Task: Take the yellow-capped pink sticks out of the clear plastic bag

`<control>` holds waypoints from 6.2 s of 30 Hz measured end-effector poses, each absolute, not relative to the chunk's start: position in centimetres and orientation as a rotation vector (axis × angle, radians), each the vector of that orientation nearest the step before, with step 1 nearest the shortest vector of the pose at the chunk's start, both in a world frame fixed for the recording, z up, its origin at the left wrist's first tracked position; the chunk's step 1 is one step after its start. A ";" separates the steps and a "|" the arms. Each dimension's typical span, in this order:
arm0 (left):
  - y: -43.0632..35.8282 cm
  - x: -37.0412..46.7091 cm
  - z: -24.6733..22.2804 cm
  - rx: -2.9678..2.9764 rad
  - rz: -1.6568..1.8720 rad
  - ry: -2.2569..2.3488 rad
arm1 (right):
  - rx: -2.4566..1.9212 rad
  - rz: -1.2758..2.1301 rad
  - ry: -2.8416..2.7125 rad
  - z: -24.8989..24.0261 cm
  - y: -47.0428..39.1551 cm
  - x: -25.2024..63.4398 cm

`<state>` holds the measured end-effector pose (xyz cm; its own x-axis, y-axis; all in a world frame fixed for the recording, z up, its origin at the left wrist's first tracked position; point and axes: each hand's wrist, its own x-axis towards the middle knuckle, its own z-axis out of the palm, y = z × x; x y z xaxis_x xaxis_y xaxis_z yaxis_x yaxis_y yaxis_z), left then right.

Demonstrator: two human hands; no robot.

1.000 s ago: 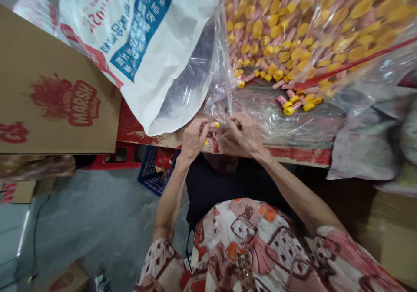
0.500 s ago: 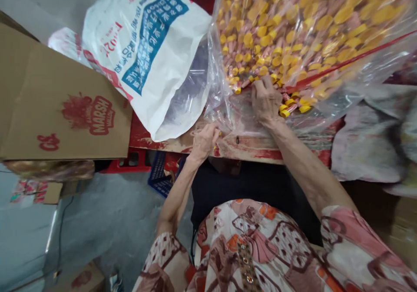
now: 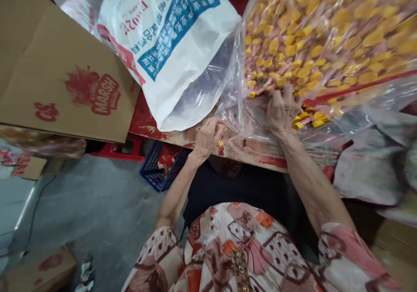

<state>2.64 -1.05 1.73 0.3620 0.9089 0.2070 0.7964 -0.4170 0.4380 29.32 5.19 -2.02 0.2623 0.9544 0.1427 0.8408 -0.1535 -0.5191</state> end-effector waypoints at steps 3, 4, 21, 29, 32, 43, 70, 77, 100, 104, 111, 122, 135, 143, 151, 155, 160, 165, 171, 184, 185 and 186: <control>-2.1 3.3 0.9 2.321 0.619 1.531 | -2.092 0.260 -1.598 -1.6 5.0 29.1; -2.5 3.5 0.6 2.317 0.587 1.502 | -2.105 0.241 -1.610 -1.6 5.0 29.0; -3.8 5.2 1.2 2.246 0.603 1.610 | -2.168 0.253 -1.842 -1.5 7.3 27.9; -3.9 4.7 0.0 2.231 0.642 1.495 | -1.769 0.348 -1.865 -1.6 3.9 27.8; -4.1 4.1 -0.2 2.111 0.666 1.480 | -1.729 0.397 -1.925 -2.0 2.1 26.2; -11.5 0.4 0.6 2.049 0.548 1.317 | -1.724 0.488 -1.831 -3.6 0.5 25.1; 10.4 -3.2 -1.9 2.157 0.680 2.212 | -1.412 0.368 -1.510 -4.6 0.7 22.8; 10.4 -3.4 -1.8 2.282 0.749 1.945 | -1.411 0.266 -1.528 -4.5 1.1 23.7; 3.8 -1.1 2.2 2.412 0.462 1.048 | -1.300 0.940 -1.347 -0.8 -2.6 23.0; 1.4 0.2 1.9 2.170 0.620 0.899 | -1.201 1.096 -1.315 -1.0 -3.3 22.7; -0.4 4.3 1.1 2.296 0.524 1.135 | -1.210 0.798 -1.640 -3.7 -3.8 23.5; 3.2 7.7 0.7 2.371 0.338 1.017 | -1.994 0.174 -1.682 -4.4 1.8 32.1; -2.3 6.9 1.3 2.435 0.483 1.202 | -1.416 0.445 -1.659 -5.0 -0.1 25.4; -4.8 5.9 1.0 2.364 0.571 1.449 | -1.398 0.465 -1.646 -5.0 -1.4 23.9; -3.8 4.2 0.2 2.358 0.703 1.567 | -1.412 0.407 -1.534 -5.2 -1.3 24.2; 0.7 2.9 0.3 2.291 0.623 1.550 | -1.396 0.427 -1.553 -4.9 -1.5 24.0; 9.7 0.5 1.9 2.005 0.785 2.021 | -1.374 0.442 -1.516 -4.6 -1.4 24.0; 12.5 -1.5 0.9 2.000 0.705 2.058 | -1.363 0.401 -1.462 -4.5 -1.7 24.2; 14.2 -2.8 1.6 2.046 0.451 1.968 | -1.409 0.330 -1.577 -4.4 -2.1 24.0; 12.4 -2.7 3.0 2.060 0.538 1.752 | -1.430 0.358 -1.684 -4.9 -1.4 24.3; 12.2 -2.6 3.2 2.017 0.592 1.749 | -1.407 0.387 -1.629 -4.7 -1.3 24.4; 11.8 -2.4 3.3 1.936 0.672 1.732 | -1.379 0.429 -1.561 -4.4 -1.3 24.3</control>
<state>-2.43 11.79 3.34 0.0908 0.9942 0.0571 0.7727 -0.1065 0.6258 24.34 -1.33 -4.43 0.1148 0.8984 0.4240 0.5560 0.2955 -0.7769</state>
